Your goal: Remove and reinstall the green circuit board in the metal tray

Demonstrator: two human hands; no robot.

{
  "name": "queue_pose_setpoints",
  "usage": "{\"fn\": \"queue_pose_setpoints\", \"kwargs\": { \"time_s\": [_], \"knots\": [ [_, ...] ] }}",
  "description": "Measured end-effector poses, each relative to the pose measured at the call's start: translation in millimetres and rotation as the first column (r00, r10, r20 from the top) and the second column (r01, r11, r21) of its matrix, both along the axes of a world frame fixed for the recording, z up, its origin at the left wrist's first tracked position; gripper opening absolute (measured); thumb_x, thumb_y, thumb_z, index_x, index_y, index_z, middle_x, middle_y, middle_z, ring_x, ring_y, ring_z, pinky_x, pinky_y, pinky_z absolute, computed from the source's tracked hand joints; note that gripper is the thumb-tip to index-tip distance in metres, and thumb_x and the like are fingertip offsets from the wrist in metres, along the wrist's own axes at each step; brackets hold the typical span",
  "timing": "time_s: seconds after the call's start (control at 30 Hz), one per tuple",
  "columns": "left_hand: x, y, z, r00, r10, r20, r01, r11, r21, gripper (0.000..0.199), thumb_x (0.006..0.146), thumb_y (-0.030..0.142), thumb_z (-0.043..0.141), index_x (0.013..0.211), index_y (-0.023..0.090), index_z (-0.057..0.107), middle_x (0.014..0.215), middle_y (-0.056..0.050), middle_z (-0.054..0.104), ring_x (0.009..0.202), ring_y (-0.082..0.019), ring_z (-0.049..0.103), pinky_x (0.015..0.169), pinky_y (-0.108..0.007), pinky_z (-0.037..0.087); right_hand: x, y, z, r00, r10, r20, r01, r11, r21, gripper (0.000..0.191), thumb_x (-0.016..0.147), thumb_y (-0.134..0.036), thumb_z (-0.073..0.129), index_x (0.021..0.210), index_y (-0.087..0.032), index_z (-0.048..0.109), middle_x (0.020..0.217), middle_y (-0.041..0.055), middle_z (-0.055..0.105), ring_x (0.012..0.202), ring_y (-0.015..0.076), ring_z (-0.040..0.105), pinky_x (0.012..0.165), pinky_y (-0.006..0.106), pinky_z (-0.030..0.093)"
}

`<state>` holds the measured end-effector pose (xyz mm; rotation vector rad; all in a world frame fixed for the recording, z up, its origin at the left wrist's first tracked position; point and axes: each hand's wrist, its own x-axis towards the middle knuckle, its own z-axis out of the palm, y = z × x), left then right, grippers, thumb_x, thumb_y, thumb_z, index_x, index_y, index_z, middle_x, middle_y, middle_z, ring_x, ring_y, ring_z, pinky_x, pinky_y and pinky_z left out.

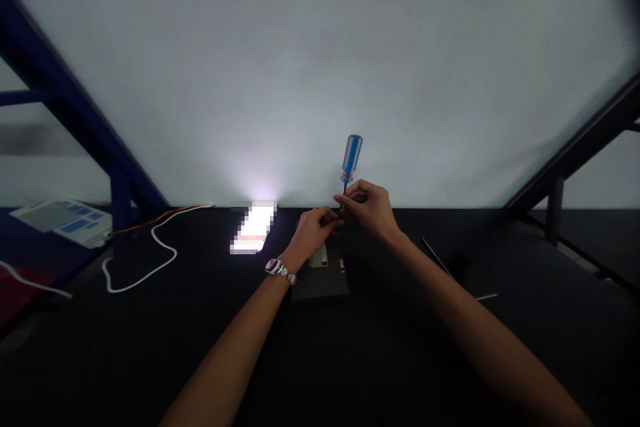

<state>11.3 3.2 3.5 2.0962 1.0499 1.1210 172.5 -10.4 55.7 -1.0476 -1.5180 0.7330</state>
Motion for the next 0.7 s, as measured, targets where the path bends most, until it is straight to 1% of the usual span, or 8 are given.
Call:
{"fn": "queue_pose_setpoints", "kwargs": {
  "time_s": [0.13,0.2,0.3,0.43,0.53,0.57,0.63,0.7],
  "knots": [
    [-0.4,2.0,-1.7,1.0,0.017,-0.018,-0.017,1.0,-0.021,0.019,0.084,0.036,0.066,0.087,0.018,0.069,0.08,-0.004,0.072,0.074,-0.017,0.064,0.07,-0.028,0.048,-2.4,-3.4,2.0,0.997,-0.003,0.077,0.0,0.999,0.039,0.026,0.082,-0.043,0.068,0.076,-0.018,0.061,0.064,0.0036,0.067,0.058,0.0162,0.065,0.057,0.03,0.052],
    [-1.5,2.3,-1.8,0.999,0.001,-0.035,-0.002,1.0,-0.019,0.021,0.085,0.035,0.064,0.096,0.019,0.071,0.09,-0.006,0.073,0.081,-0.019,0.065,0.075,-0.03,0.049,-1.9,-3.8,3.2,0.992,0.023,0.126,-0.031,0.997,0.064,0.023,0.085,-0.04,0.064,0.078,-0.018,0.062,0.066,0.0037,0.068,0.059,0.0165,0.066,0.058,0.03,0.052],
    [-4.1,2.1,-1.0,0.997,-0.053,-0.05,0.052,0.999,-0.016,0.025,0.089,0.032,0.06,0.107,0.02,0.071,0.102,-0.007,0.073,0.09,-0.021,0.066,0.082,-0.033,0.049,0.7,-3.5,4.8,0.981,0.065,0.18,-0.079,0.994,0.076,0.02,0.089,-0.036,0.058,0.085,-0.018,0.063,0.076,0.0051,0.07,0.06,0.0154,0.066,0.06,0.03,0.054],
    [-5.4,1.1,0.4,0.993,-0.112,-0.038,0.11,0.992,-0.057,0.023,0.091,0.033,0.057,0.102,0.02,0.073,0.096,-0.006,0.075,0.084,-0.02,0.067,0.08,-0.032,0.05,4.4,-3.5,5.9,0.965,0.117,0.236,-0.135,0.989,0.059,0.021,0.092,-0.034,0.051,0.099,-0.018,0.064,0.088,0.0068,0.072,0.062,0.0146,0.065,0.061,0.031,0.055],
    [-3.8,0.8,-0.8,0.999,-0.037,-0.024,0.036,0.999,-0.027,0.019,0.087,0.033,0.062,0.095,0.02,0.074,0.089,-0.005,0.075,0.079,-0.019,0.066,0.075,-0.03,0.049,5.4,-3.1,4.6,0.968,0.082,0.236,-0.1,0.993,0.064,0.024,0.089,-0.036,0.057,0.105,-0.019,0.064,0.092,0.0071,0.072,0.066,0.0158,0.065,0.06,0.031,0.054],
    [-3.0,0.7,-1.5,1.0,0.001,-0.023,-0.001,1.0,-0.008,0.018,0.086,0.033,0.065,0.093,0.019,0.074,0.086,-0.005,0.074,0.078,-0.019,0.066,0.073,-0.03,0.049,5.4,-2.8,3.8,0.974,0.05,0.222,-0.068,0.995,0.072,0.025,0.086,-0.037,0.061,0.103,-0.019,0.064,0.09,0.0066,0.071,0.066,0.0163,0.065,0.06,0.031,0.054],
    [-1.5,0.7,-3.1,0.998,0.055,-0.019,-0.054,0.998,0.023,0.016,0.083,0.034,0.068,0.088,0.019,0.073,0.082,-0.005,0.073,0.076,-0.018,0.065,0.07,-0.029,0.048,5.0,-2.2,1.8,0.981,0.005,0.192,-0.021,0.996,0.083,0.023,0.081,-0.04,0.068,0.09,-0.019,0.064,0.08,0.0047,0.07,0.064,0.0165,0.064,0.059,0.031,0.053],
    [-0.4,0.6,-4.0,0.998,0.07,-0.01,-0.069,0.997,0.033,0.016,0.082,0.035,0.07,0.085,0.019,0.072,0.081,-0.004,0.072,0.076,-0.018,0.064,0.069,-0.029,0.047,4.5,-2.0,0.4,0.984,-0.004,0.18,-0.012,0.997,0.083,0.023,0.081,-0.04,0.069,0.077,-0.019,0.062,0.067,0.0026,0.066,0.06,0.0162,0.063,0.059,0.03,0.051]
  ]
}}
